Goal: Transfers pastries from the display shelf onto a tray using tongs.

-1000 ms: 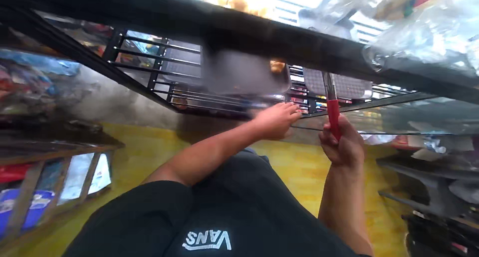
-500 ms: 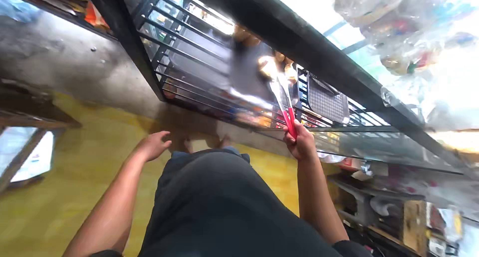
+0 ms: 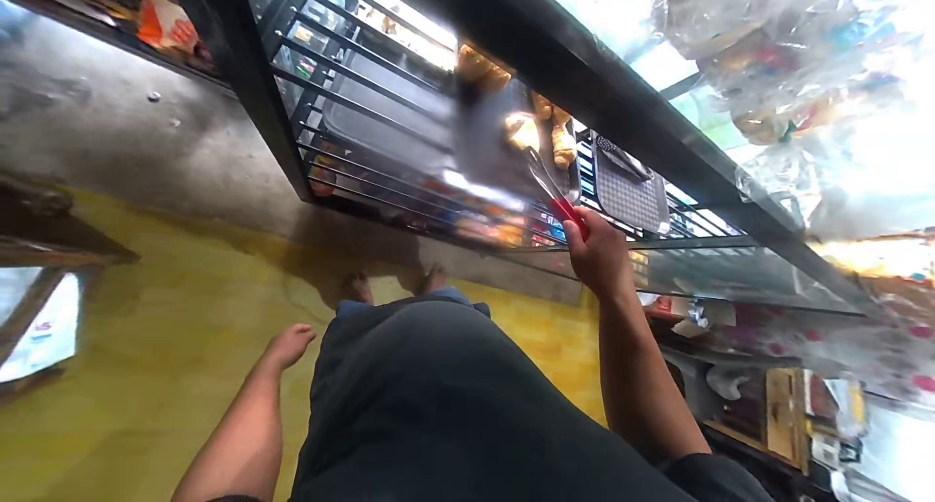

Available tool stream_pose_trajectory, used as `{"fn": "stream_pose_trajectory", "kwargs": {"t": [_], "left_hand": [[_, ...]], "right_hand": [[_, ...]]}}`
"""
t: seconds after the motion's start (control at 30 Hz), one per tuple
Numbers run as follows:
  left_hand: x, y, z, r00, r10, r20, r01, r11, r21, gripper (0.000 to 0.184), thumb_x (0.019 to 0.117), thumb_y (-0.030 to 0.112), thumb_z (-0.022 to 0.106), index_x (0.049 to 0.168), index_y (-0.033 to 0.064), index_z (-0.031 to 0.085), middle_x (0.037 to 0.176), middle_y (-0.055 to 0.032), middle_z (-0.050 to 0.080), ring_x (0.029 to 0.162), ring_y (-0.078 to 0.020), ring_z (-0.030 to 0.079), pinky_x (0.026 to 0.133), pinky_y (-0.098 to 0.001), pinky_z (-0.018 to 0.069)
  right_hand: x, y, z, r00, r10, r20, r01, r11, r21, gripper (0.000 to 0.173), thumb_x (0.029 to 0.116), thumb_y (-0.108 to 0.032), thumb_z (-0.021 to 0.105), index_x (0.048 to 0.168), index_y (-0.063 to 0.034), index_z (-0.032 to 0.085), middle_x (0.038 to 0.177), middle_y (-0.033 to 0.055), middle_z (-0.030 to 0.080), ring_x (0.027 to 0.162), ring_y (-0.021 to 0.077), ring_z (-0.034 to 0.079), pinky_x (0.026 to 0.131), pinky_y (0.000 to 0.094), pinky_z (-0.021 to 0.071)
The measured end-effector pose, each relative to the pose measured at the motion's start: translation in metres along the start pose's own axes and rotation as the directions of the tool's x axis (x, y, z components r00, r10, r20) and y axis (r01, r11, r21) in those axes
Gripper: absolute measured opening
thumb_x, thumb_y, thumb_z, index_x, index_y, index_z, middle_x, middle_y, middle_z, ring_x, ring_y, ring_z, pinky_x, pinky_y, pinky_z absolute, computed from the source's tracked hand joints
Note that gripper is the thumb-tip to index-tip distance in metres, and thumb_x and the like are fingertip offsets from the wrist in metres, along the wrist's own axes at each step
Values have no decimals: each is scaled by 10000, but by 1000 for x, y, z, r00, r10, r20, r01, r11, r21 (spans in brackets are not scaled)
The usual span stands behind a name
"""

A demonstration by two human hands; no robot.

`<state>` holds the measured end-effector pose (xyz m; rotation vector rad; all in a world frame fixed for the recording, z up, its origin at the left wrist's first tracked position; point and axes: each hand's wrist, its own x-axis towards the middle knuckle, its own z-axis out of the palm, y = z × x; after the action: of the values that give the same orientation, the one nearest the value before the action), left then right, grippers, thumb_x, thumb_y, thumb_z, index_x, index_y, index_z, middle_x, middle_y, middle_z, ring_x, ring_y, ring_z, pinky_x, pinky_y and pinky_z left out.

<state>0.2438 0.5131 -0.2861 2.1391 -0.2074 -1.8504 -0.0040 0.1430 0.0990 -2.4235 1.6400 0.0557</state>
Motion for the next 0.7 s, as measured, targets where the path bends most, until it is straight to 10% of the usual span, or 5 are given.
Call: {"fn": "stream_pose_trajectory", "kwargs": {"t": [0.7], "left_hand": [[3,14,-11,997,26,-76,-28,999,-33,384,1075,239,515,1376,13,587,1334,-259,614,1240,-404,596,1051,-588,452]], "right_hand": [[37,-16,1,990,142,-24,-143,989,-40,344,1076,-243,506,1291,-8,635,1073,258,699,1023,433,676,904,649,496]]}}
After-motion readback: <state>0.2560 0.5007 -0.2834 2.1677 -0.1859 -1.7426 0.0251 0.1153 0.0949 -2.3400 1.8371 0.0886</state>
